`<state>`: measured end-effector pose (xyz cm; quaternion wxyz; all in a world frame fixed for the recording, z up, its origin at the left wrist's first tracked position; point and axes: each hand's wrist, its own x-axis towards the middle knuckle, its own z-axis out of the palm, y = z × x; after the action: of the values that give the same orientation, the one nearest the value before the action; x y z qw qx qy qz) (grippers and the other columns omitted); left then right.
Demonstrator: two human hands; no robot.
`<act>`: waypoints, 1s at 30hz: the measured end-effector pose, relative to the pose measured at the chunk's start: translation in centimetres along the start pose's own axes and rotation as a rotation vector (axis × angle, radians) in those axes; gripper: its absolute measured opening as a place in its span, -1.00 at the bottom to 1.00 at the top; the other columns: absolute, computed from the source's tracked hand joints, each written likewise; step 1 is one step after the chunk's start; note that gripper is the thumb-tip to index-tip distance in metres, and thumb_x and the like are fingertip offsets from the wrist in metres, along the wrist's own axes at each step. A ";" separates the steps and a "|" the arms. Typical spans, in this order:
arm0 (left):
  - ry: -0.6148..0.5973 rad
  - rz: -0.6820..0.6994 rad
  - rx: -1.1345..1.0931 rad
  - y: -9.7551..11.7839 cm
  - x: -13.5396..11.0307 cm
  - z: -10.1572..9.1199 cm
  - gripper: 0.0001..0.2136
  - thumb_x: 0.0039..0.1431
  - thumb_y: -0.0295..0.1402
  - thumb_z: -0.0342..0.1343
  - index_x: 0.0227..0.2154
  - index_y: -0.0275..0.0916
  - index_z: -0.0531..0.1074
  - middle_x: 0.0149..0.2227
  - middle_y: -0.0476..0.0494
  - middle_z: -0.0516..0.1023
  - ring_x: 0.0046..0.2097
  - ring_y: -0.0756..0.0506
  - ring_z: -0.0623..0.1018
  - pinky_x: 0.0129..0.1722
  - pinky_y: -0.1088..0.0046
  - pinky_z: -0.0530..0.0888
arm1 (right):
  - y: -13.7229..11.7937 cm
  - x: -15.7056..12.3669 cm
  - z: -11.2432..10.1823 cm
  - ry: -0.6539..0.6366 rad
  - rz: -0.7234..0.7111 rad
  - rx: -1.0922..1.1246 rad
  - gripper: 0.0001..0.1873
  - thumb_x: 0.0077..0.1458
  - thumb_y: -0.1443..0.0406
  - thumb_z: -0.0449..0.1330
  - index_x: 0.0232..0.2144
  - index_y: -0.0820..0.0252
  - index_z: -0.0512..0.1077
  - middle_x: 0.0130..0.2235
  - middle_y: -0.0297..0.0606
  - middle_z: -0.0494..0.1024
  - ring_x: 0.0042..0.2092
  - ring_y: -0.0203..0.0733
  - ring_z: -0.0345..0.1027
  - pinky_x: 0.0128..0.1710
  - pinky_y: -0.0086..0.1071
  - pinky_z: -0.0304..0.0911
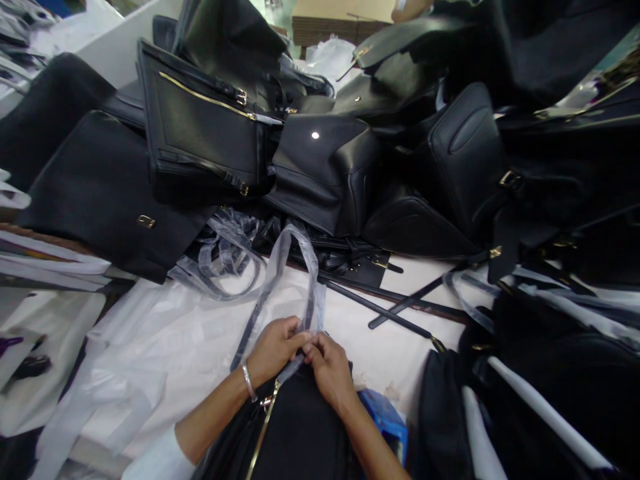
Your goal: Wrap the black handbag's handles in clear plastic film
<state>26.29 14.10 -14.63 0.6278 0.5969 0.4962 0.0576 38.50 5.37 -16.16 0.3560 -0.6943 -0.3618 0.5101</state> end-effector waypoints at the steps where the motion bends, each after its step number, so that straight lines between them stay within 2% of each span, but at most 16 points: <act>1: 0.010 -0.008 0.011 0.0 -0.2 0.0 -0.72 0.17 -0.20 0.05 -0.58 -0.20 0.24 -0.71 0.17 0.23 -0.61 0.04 0.26 -0.56 0.53 0.16 | 0.1 0.0 0.0 0.000 0.003 0.001 -0.77 0.17 0.25 0.08 -0.52 0.15 0.34 -0.49 -0.40 0.43 -0.40 -0.25 0.29 -0.36 -0.40 0.09; 4: 0.069 -0.001 0.087 0.1 -0.8 0.0 -0.70 0.22 -0.20 -0.01 -0.59 -0.19 0.25 -0.74 0.15 0.25 -0.62 0.02 0.30 -0.49 0.50 0.23 | 0.3 -0.1 -0.4 -0.002 0.005 0.048 -0.78 0.16 0.20 0.08 -0.49 0.15 0.35 -0.48 -0.38 0.43 -0.39 -0.24 0.29 -0.36 -0.40 0.12; 6: 0.096 0.023 0.135 0.2 -1.2 0.3 -0.69 0.23 -0.20 -0.01 -0.60 -0.19 0.25 -0.74 0.13 0.27 -0.61 0.01 0.33 -0.46 0.49 0.24 | 0.3 0.0 -0.9 -0.008 0.025 0.130 -0.80 0.15 0.16 0.10 -0.29 0.14 0.39 -0.43 -0.37 0.44 -0.38 -0.22 0.30 -0.37 -0.40 0.16; 8: 0.104 0.062 0.169 0.5 -1.5 0.8 -0.70 0.23 -0.22 0.00 -0.60 -0.19 0.26 -0.70 0.10 0.31 -0.58 0.00 0.37 -0.45 0.49 0.23 | 0.0 0.2 -1.5 -0.019 0.040 0.193 -0.63 0.14 0.09 0.11 -0.06 0.15 0.33 -0.40 -0.37 0.44 -0.39 -0.22 0.29 -0.40 -0.40 0.17; 9: 0.098 0.085 0.179 0.6 -1.7 0.9 -0.72 0.22 -0.23 0.00 -0.58 -0.19 0.29 -0.67 0.09 0.34 -0.56 -0.01 0.38 -0.45 0.49 0.23 | -0.3 0.3 -1.8 -0.024 0.033 0.192 -0.60 0.14 0.07 0.11 -0.05 0.15 0.33 -0.41 -0.38 0.42 -0.40 -0.22 0.27 -0.41 -0.41 0.16; 10: 0.084 0.107 0.184 0.8 -1.8 1.0 -0.74 0.22 -0.25 0.00 -0.57 -0.20 0.32 -0.64 0.07 0.37 -0.55 -0.01 0.40 -0.46 0.49 0.23 | -0.5 0.5 -2.0 -0.029 0.016 0.172 -0.62 0.14 0.05 0.10 -0.11 0.17 0.36 -0.43 -0.38 0.40 -0.41 -0.23 0.25 -0.42 -0.41 0.14; 12: 0.033 0.126 0.165 0.9 -2.2 0.7 -0.77 0.22 -0.26 0.00 -0.51 -0.20 0.40 -0.61 0.05 0.42 -0.54 -0.01 0.42 -0.45 0.49 0.25 | -1.0 0.7 -2.2 -0.028 -0.017 0.107 -0.66 0.15 0.03 0.08 -0.35 0.18 0.40 -0.48 -0.39 0.36 -0.42 -0.24 0.22 -0.42 -0.42 0.10; 14: 0.043 0.094 0.143 0.4 -2.5 -0.6 -0.75 0.24 -0.21 -0.03 -0.43 -0.20 0.45 -0.63 0.05 0.42 -0.55 -0.03 0.43 -0.45 0.49 0.28 | -1.2 0.7 -2.3 -0.015 -0.010 0.071 -0.61 0.17 0.02 0.05 -0.49 0.18 0.36 -0.51 -0.39 0.33 -0.43 -0.25 0.20 -0.42 -0.41 0.08; 15: 0.105 0.065 0.163 -0.1 -2.6 -1.5 -0.73 0.25 -0.17 -0.06 -0.39 -0.19 0.46 -0.64 0.05 0.41 -0.54 -0.05 0.44 -0.44 0.48 0.29 | -1.1 0.6 -2.3 -0.018 0.011 0.073 -0.60 0.18 0.01 0.04 -0.49 0.18 0.36 -0.52 -0.39 0.34 -0.44 -0.26 0.20 -0.42 -0.41 0.08; 17: 0.313 0.001 0.327 -1.7 -2.4 -3.5 -0.72 0.28 -0.14 -0.10 -0.27 -0.18 0.42 -0.56 0.03 0.46 -0.47 -0.08 0.49 -0.38 0.45 0.34 | -0.8 0.3 -2.5 -0.043 0.050 0.092 -0.58 0.19 -0.01 0.02 -0.43 0.18 0.40 -0.53 -0.39 0.35 -0.46 -0.25 0.20 -0.43 -0.41 0.08; 18: 0.411 -0.026 0.463 -2.7 -2.1 -4.5 -0.74 0.28 -0.15 -0.11 -0.20 -0.18 0.39 -0.45 -0.02 0.51 -0.38 -0.11 0.52 -0.32 0.43 0.37 | -0.6 0.2 -2.6 -0.068 0.053 0.106 -0.57 0.19 -0.02 0.01 -0.39 0.19 0.42 -0.53 -0.38 0.36 -0.47 -0.25 0.21 -0.43 -0.40 0.08; 20: 0.482 -0.062 0.710 -4.5 -1.3 -5.9 -0.74 0.28 -0.24 -0.09 -0.05 -0.22 0.30 -0.13 -0.18 0.51 -0.13 -0.16 0.54 -0.17 0.38 0.39 | -0.4 -0.2 -2.8 -0.123 0.031 0.128 -0.56 0.20 -0.03 0.00 -0.35 0.19 0.44 -0.53 -0.38 0.36 -0.46 -0.24 0.23 -0.43 -0.40 0.10; 21: 0.472 -0.073 0.786 -5.3 -0.8 -6.3 -0.71 0.27 -0.29 -0.07 0.01 -0.24 0.25 0.00 -0.24 0.44 -0.03 -0.17 0.51 -0.11 0.36 0.38 | -0.4 -0.4 -2.9 -0.147 0.013 0.134 -0.55 0.20 -0.03 -0.01 -0.34 0.19 0.45 -0.53 -0.37 0.36 -0.45 -0.23 0.24 -0.42 -0.40 0.11; 23: 0.422 -0.087 0.841 -6.3 0.3 -6.5 -0.66 0.23 -0.36 -0.03 0.06 -0.27 0.21 0.11 -0.31 0.34 0.03 -0.19 0.48 -0.08 0.35 0.39 | -0.5 -0.8 -3.1 -0.192 -0.020 0.142 -0.55 0.20 -0.03 0.00 -0.34 0.20 0.46 -0.52 -0.36 0.35 -0.44 -0.23 0.26 -0.40 -0.40 0.12; 27: 0.323 -0.089 0.896 -6.2 1.3 -6.3 -0.77 0.19 -0.41 0.01 -0.08 -0.25 0.33 -0.03 -0.27 0.47 -0.06 -0.19 0.54 -0.13 0.35 0.42 | -0.3 -1.4 -3.3 -0.239 -0.036 0.170 -0.52 0.19 -0.05 0.02 -0.31 0.21 0.47 -0.51 -0.34 0.36 -0.43 -0.23 0.28 -0.40 -0.40 0.14; 30: 0.276 -0.066 0.942 -4.7 0.3 -6.6 -0.83 0.18 -0.47 -0.01 -0.17 -0.24 0.38 -0.15 -0.23 0.54 -0.12 -0.19 0.56 -0.16 0.35 0.43 | 0.8 -1.6 -3.5 -0.237 -0.032 0.184 -0.49 0.20 -0.07 -0.02 -0.26 0.21 0.48 -0.51 -0.34 0.36 -0.43 -0.22 0.28 -0.39 -0.39 0.16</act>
<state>19.48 17.53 -17.21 0.2193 0.7868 0.5655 -0.1145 41.68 3.19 -15.38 0.3810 -0.5880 -0.3640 0.6137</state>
